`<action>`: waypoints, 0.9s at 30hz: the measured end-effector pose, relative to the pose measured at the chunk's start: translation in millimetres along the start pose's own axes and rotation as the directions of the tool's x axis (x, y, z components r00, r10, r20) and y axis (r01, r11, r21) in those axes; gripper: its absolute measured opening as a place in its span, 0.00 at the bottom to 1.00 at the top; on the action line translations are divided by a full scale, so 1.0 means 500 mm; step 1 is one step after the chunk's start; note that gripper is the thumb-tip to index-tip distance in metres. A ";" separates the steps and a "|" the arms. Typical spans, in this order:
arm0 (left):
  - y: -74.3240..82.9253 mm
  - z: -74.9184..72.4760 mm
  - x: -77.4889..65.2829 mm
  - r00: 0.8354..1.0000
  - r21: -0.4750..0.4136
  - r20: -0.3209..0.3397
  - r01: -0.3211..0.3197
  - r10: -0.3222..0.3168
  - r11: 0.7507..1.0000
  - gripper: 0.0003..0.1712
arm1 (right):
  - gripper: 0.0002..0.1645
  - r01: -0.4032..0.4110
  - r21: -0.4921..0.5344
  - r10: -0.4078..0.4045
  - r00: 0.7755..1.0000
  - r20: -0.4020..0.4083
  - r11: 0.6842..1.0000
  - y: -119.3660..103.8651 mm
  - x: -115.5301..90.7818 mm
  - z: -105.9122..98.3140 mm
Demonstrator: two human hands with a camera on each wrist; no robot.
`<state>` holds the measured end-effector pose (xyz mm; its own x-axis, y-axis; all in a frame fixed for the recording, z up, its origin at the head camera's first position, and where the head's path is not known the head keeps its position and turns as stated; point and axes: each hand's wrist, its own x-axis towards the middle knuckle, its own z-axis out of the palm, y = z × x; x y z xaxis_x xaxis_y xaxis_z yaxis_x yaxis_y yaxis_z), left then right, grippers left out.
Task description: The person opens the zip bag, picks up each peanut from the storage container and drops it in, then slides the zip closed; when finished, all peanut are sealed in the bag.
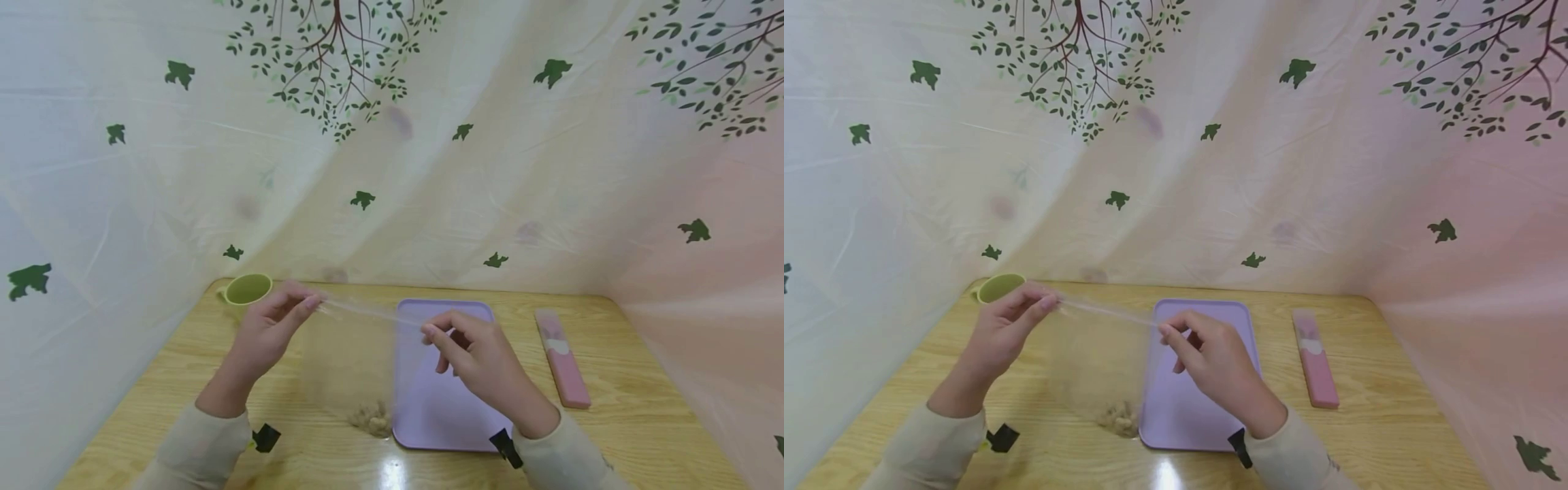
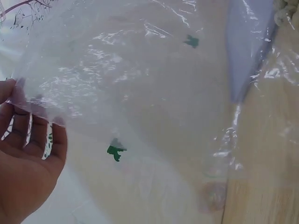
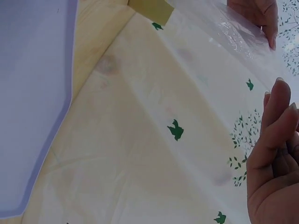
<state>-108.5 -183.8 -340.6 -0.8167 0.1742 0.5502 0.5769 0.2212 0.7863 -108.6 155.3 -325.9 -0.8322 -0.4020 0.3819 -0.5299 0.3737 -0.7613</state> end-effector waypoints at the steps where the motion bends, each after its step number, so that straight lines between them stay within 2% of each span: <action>1: -0.001 -0.001 0.000 1.000 -0.002 0.014 0.022 -0.022 1.000 0.09 | 0.07 -0.009 0.006 0.009 1.000 0.003 1.000 0.000 -0.001 0.000; 5: -0.007 -0.009 -0.002 0.989 0.004 0.105 0.101 -0.101 0.995 0.13 | 0.06 -0.041 0.025 0.040 0.999 0.015 0.999 0.001 -0.001 0.003; 8: -0.012 -0.011 -0.001 0.980 -0.009 0.167 0.114 -0.111 0.993 0.14 | 0.06 -0.050 0.033 0.049 0.998 0.024 0.998 0.001 0.001 0.006; 11: -0.016 -0.005 0.002 0.978 -0.019 0.194 0.086 -0.081 0.996 0.13 | 0.05 -0.040 0.028 0.039 0.999 0.033 0.999 0.000 0.004 0.010; 13: -0.019 0.001 0.004 0.978 -0.022 0.204 0.046 -0.041 0.999 0.13 | 0.06 -0.015 0.024 0.014 0.999 0.039 1.000 0.000 0.007 0.013; 18: -0.020 0.009 0.007 0.975 -0.003 0.220 -0.011 0.011 1.000 0.13 | 0.06 0.053 -0.014 -0.053 0.998 0.043 0.998 -0.005 0.016 0.024; 27: -0.005 0.015 0.006 0.977 -0.004 0.201 -0.075 0.075 0.997 0.09 | 0.05 0.062 -0.019 -0.062 0.998 0.033 0.998 -0.013 0.025 0.028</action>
<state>-112.2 -176.9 -343.2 -0.7515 0.3797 0.5395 0.6367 0.2034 0.7438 -113.0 136.0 -323.5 -0.7920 -0.4520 0.4104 -0.5838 0.3638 -0.7259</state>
